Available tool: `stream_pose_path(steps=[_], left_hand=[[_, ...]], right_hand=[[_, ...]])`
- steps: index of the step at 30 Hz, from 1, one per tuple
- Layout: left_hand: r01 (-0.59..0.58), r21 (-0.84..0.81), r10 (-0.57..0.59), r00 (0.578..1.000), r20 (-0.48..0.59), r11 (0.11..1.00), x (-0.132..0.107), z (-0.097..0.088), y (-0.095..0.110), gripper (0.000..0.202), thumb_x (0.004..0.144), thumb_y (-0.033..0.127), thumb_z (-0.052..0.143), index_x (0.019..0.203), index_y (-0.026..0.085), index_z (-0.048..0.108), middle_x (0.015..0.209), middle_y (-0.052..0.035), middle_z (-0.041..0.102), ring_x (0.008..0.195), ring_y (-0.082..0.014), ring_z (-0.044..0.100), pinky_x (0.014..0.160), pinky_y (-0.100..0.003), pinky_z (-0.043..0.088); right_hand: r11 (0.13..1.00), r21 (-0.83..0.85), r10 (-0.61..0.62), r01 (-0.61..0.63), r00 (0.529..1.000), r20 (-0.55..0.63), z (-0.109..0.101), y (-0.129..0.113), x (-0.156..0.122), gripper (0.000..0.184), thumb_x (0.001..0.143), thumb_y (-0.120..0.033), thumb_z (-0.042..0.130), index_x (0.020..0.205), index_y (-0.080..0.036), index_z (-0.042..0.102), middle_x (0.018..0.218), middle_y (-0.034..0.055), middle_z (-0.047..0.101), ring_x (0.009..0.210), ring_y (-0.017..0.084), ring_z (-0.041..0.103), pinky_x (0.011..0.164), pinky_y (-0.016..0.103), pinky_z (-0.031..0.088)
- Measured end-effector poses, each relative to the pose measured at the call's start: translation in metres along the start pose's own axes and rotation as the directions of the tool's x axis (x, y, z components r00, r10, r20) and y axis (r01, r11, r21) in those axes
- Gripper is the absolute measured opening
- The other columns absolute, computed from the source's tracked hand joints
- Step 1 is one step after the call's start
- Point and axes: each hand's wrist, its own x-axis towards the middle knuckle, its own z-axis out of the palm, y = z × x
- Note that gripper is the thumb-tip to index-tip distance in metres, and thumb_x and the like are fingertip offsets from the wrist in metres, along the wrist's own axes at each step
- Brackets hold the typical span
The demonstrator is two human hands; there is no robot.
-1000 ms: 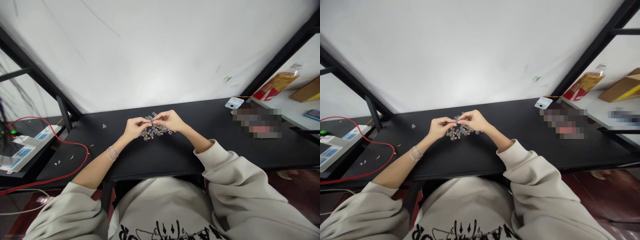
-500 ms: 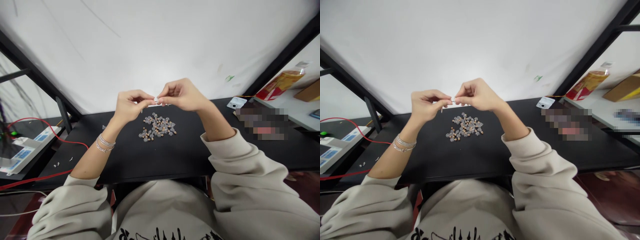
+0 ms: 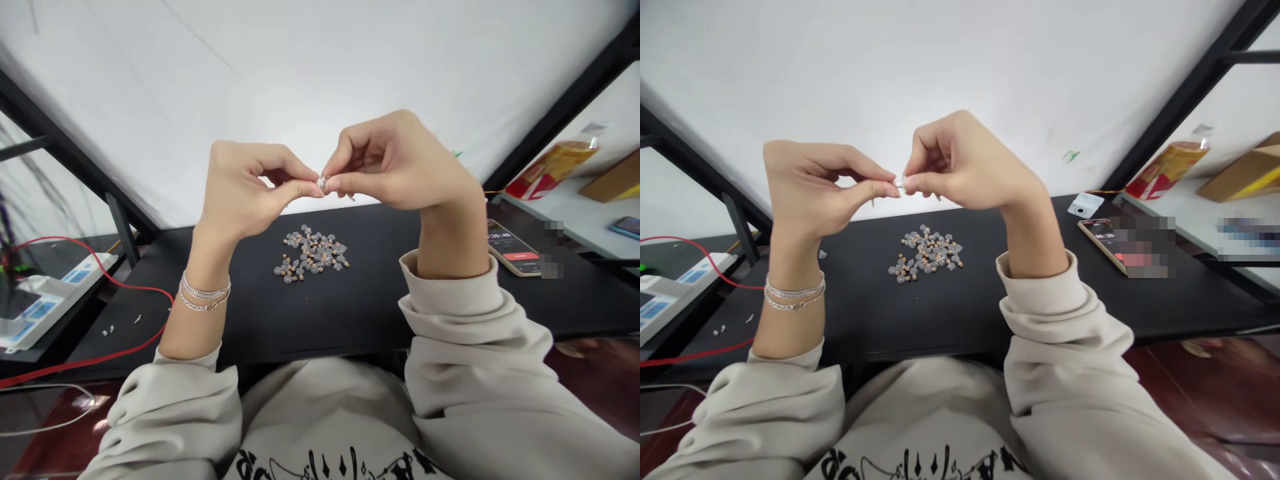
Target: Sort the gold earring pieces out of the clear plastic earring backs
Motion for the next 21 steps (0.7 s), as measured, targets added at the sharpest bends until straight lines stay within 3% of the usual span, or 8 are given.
stream_pose_path(steps=[7,18,21], left_hand=[[0.059,-0.042,-0.056,0.997,0.061,0.997,-0.003,-0.007,0.003,0.007,0.076,0.026,0.081,0.071,0.029,0.077,0.071,0.0036,0.074,0.064,-0.0152,0.069,0.057,-0.028,0.054],[0.131,-0.051,-0.124,0.985,0.119,0.990,-0.007,-0.015,0.006,0.011,0.080,0.039,0.078,0.075,0.030,0.075,0.076,0.0016,0.074,0.080,-0.0196,0.073,0.067,-0.031,0.056],[0.105,-0.027,-0.101,0.988,0.117,0.994,-0.007,-0.015,0.005,0.012,0.081,0.040,0.077,0.074,0.030,0.075,0.076,0.0015,0.073,0.079,-0.0192,0.072,0.066,-0.031,0.055]], right_hand=[[0.999,0.030,-0.039,0.039,0.999,-0.014,0.008,-0.001,-0.003,0.016,0.077,-0.024,0.079,0.076,-0.014,0.066,0.071,0.0020,0.069,0.062,0.010,0.061,0.055,0.022,0.048],[0.983,0.170,-0.073,0.062,0.996,0.055,0.009,0.004,0.003,0.023,0.078,-0.029,0.079,0.076,-0.012,0.064,0.071,0.0029,0.069,0.060,0.008,0.060,0.055,0.020,0.050],[0.976,0.217,-0.056,0.034,0.994,0.095,0.009,0.004,0.003,0.028,0.078,-0.033,0.080,0.076,-0.011,0.063,0.071,0.0037,0.069,0.060,0.009,0.060,0.055,0.020,0.051]])
